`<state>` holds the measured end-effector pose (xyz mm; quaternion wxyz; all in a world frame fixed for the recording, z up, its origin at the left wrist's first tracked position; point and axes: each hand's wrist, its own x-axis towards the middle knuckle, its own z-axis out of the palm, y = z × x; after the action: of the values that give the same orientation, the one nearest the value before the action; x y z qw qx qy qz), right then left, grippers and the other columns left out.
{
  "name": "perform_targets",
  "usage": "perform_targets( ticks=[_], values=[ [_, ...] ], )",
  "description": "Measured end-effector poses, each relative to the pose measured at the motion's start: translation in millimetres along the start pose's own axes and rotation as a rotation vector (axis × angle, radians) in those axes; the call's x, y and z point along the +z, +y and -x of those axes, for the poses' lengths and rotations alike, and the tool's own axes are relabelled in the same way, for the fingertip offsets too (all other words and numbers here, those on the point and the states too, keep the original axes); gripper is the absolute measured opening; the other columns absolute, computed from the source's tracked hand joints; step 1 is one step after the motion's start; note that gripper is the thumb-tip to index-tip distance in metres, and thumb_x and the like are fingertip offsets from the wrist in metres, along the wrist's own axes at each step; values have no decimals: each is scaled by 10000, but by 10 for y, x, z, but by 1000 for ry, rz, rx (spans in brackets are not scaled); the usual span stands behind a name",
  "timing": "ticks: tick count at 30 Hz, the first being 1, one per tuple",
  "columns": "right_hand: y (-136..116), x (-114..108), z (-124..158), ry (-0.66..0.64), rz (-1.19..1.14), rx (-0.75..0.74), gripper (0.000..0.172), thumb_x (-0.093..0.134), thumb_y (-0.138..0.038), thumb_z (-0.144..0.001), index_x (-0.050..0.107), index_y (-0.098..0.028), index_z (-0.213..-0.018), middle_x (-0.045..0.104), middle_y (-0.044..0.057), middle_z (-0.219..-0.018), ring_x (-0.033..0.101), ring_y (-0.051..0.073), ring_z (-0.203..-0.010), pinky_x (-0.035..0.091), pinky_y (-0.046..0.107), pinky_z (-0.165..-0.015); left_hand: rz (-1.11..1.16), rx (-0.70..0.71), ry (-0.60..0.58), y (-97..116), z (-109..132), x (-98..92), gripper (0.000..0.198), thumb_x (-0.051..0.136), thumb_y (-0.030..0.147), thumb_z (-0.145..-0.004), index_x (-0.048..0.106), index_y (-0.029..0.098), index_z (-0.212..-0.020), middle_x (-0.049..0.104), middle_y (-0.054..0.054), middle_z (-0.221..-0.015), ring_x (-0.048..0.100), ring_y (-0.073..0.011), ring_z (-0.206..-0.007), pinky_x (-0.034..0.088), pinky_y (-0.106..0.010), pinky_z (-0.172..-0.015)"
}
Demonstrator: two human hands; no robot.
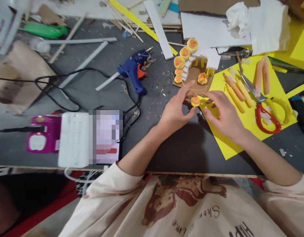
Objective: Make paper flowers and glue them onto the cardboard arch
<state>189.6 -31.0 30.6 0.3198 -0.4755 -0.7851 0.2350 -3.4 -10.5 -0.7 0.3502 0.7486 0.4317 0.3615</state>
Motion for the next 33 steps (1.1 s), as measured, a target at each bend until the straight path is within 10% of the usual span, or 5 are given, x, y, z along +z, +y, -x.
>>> perform_targets(
  ticks=[9, 15, 24, 33],
  values=[
    [77, 333, -22, 130, -203, 40, 245, 571, -278, -908, 610, -273, -1150, 674, 77, -1120, 633, 230, -1012, 557, 393, -841, 19, 28, 20, -17, 16, 26, 837, 595, 155, -809, 152, 221, -1516, 677, -76, -1193, 675, -150, -950, 549, -295, -894],
    [150, 304, -54, 213, -293, 126, 225, 634, -319, -883, 667, -248, -1094, 651, 61, -1031, 625, 195, -913, 546, 343, -775, -125, 9, 45, -81, 4, -110, 583, 574, 343, -893, 364, 230, -1425, 624, -98, -1304, 653, -213, -1089, 478, -391, -1043],
    [213, 297, -59, 269, -294, 206, 208, 645, -392, -883, 651, -282, -1058, 557, 87, -1246, 534, 251, -1255, 477, 448, -1050, -201, -129, 83, -379, -23, -153, 656, 469, 524, -944, 276, 233, -1499, 335, -127, -1584, 303, -298, -1486, 181, -469, -1249],
    [174, 282, -34, 254, -201, 225, 212, 647, -398, -879, 651, -267, -1045, 572, 106, -1301, 526, 266, -1289, 436, 488, -1096, -252, -149, 129, -114, -34, -209, 417, 482, 375, -948, 421, 184, -1313, 619, -132, -1234, 626, -240, -1124, 470, -394, -1020]
  ],
)
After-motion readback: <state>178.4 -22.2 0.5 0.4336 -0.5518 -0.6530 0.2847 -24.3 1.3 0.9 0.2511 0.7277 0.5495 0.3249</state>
